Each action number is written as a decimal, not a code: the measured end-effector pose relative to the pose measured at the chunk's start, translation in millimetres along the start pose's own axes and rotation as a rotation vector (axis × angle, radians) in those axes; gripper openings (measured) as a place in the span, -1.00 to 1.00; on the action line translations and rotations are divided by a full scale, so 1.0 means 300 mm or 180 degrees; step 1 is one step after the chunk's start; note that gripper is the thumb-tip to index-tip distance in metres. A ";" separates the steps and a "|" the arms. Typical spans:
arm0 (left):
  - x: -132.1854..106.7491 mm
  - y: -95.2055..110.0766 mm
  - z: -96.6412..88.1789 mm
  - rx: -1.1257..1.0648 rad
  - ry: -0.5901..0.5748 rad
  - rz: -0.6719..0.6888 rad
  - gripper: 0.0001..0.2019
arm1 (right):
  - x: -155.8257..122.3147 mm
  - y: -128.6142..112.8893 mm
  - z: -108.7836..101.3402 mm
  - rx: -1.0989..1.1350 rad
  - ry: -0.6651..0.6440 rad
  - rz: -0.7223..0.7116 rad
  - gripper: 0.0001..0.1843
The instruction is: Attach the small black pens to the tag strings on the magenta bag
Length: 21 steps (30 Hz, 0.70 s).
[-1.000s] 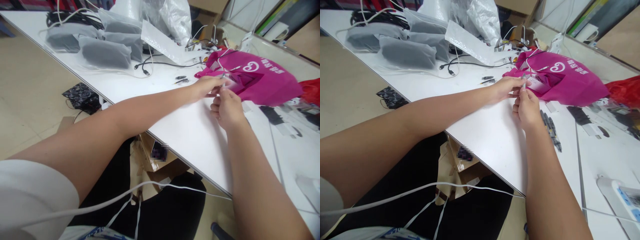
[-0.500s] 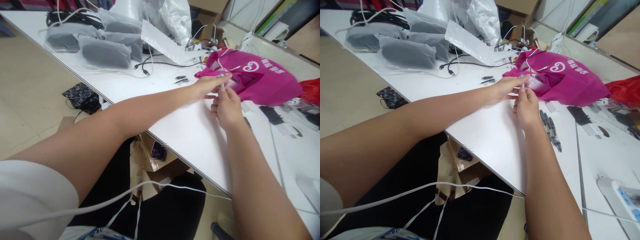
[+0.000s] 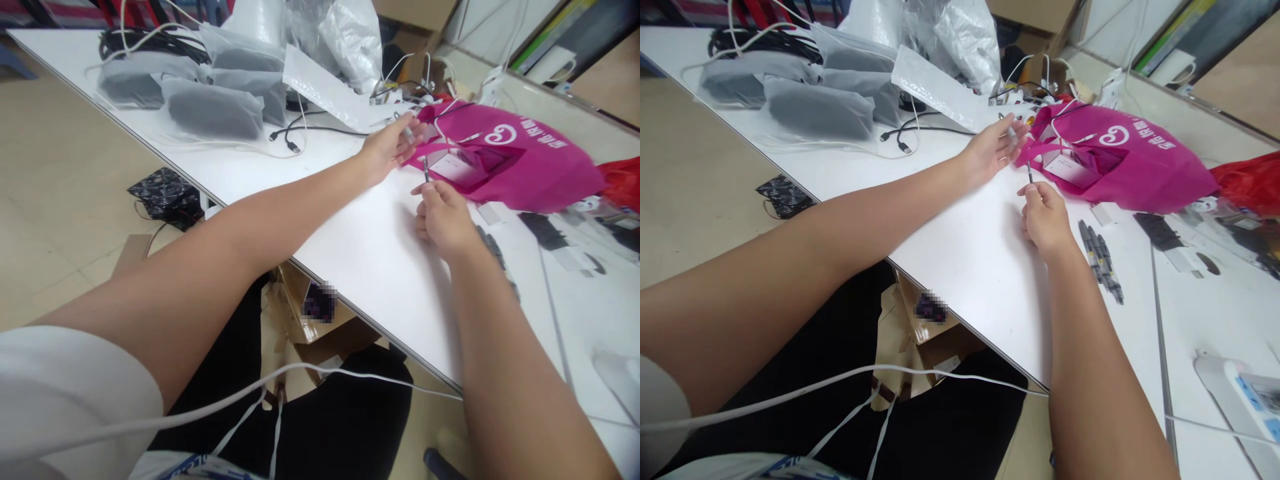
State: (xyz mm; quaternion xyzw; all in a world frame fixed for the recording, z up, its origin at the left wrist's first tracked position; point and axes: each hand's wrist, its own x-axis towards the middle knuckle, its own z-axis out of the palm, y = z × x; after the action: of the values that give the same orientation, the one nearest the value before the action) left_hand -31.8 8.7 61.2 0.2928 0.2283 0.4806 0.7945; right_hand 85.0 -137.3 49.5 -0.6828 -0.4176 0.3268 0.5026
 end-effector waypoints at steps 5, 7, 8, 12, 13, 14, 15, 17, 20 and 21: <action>0.019 -0.016 -0.014 0.0152 0.0042 -0.0078 -0.77 | -0.035 -0.042 0.030 0.0115 0.0270 0.0117 -0.63; 0.007 -0.039 -0.017 0.0371 -0.0136 -0.0107 -0.73 | -0.035 -0.043 0.032 0.0203 0.0318 0.0100 -0.61; -0.001 -0.050 -0.018 0.0533 -0.0270 -0.0114 -0.72 | -0.032 -0.040 0.031 0.0232 0.0341 0.0089 -0.61; -0.027 -0.092 -0.025 0.1434 -0.0803 -0.0099 -0.70 | -0.012 -0.016 0.024 0.0324 0.0388 0.0038 -0.63; -0.029 -0.101 -0.027 0.1602 -0.0861 -0.0058 -0.72 | -0.007 -0.009 0.021 0.0345 0.0381 0.0023 -0.63; -0.031 -0.109 -0.028 0.1716 -0.0866 -0.0008 -0.72 | -0.003 -0.003 0.019 0.0362 0.0365 0.0013 -0.63; -0.033 -0.116 -0.029 0.1773 -0.0849 0.0042 -0.69 | 0.000 0.001 0.018 0.0376 0.0346 0.0005 -0.63; -0.039 -0.125 -0.028 0.1752 -0.0807 0.0123 -0.61 | 0.003 0.006 0.016 0.0398 0.0319 -0.0015 -0.60; -0.059 -0.127 -0.018 0.1589 -0.0772 0.0182 -0.53 | -0.002 0.001 0.016 0.0421 0.0329 -0.0054 -0.60; -0.066 -0.126 -0.014 0.1562 -0.0771 0.0181 -0.53 | -0.004 -0.003 0.017 0.0414 0.0337 -0.0057 -0.61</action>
State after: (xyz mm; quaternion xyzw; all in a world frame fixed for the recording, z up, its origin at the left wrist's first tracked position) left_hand -19.2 -21.8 33.7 0.5382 0.2328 0.3946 0.7074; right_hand 79.9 -136.3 49.0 -0.6613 -0.3744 0.3121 0.5702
